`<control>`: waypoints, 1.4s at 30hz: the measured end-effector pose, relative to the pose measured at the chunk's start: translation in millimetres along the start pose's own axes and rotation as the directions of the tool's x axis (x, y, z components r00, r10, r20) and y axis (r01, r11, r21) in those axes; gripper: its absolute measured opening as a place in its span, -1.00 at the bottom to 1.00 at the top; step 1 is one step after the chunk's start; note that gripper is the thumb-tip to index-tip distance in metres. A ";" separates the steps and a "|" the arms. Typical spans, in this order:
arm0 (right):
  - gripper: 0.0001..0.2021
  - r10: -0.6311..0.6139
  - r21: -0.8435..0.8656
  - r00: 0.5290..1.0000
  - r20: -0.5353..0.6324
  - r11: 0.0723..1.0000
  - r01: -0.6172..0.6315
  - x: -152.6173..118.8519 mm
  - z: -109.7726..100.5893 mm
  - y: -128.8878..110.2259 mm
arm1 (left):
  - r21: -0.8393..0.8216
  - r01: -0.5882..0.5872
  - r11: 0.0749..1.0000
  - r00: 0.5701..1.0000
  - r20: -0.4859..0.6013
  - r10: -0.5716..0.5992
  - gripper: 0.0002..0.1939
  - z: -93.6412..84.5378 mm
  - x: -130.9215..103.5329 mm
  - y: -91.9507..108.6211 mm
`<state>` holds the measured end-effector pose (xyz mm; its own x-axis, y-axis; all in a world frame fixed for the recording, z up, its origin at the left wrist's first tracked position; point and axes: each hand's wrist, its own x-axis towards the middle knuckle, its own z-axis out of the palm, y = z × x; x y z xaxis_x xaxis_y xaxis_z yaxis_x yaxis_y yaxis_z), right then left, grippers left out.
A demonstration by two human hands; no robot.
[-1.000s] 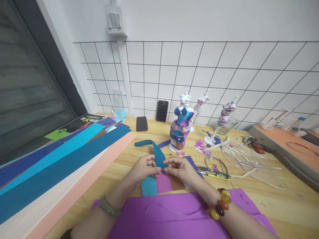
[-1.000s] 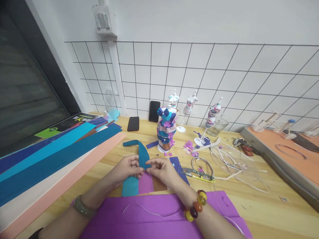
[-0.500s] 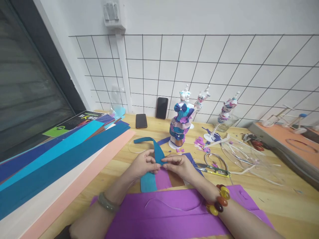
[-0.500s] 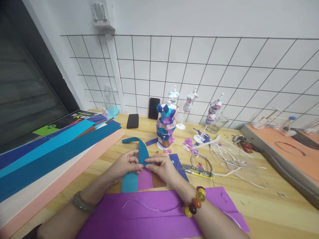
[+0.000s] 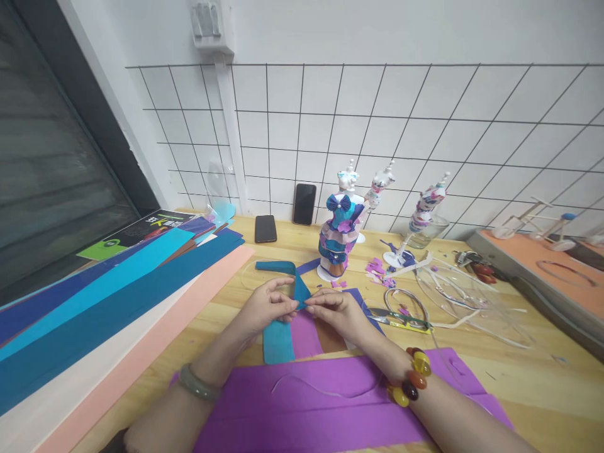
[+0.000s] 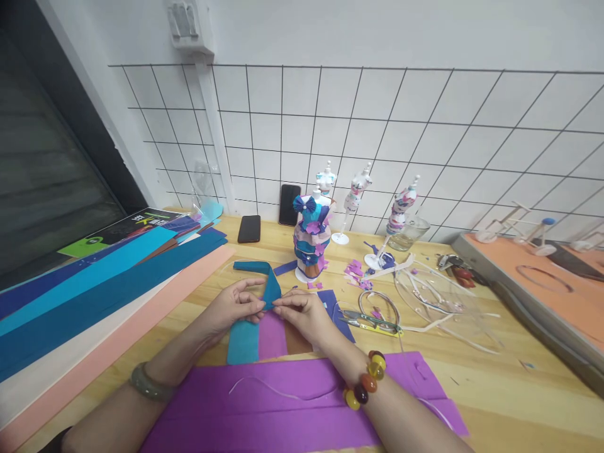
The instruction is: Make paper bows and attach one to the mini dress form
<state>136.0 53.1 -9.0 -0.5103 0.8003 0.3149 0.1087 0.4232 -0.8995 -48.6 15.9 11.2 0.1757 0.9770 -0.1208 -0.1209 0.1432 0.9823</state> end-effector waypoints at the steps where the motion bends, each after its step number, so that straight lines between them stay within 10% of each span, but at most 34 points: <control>1: -0.85 0.016 0.005 1.000 -0.004 1.000 -0.016 0.1 -0.2 -0.8 | 0.018 -0.012 1.000 1.000 -0.003 0.012 -0.46 1.0 0.0 0.1; 9: -0.77 0.146 0.072 0.989 -0.020 0.987 -0.144 0.3 1.7 -3.0 | 0.231 -0.170 0.958 0.985 0.002 0.174 -0.75 8.0 1.7 -13.0; 42: -0.81 0.062 0.032 0.997 -0.037 0.998 -0.061 1.5 1.7 -3.8 | 0.213 -0.128 0.969 0.986 -0.074 0.147 -0.77 11.2 5.0 -14.6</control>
<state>133.3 52.0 -5.7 -0.4711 0.8399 0.2695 0.1121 0.3601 -0.9262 -35.0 17.0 -2.2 0.0830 0.9965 0.0141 0.0682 -0.0198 0.9975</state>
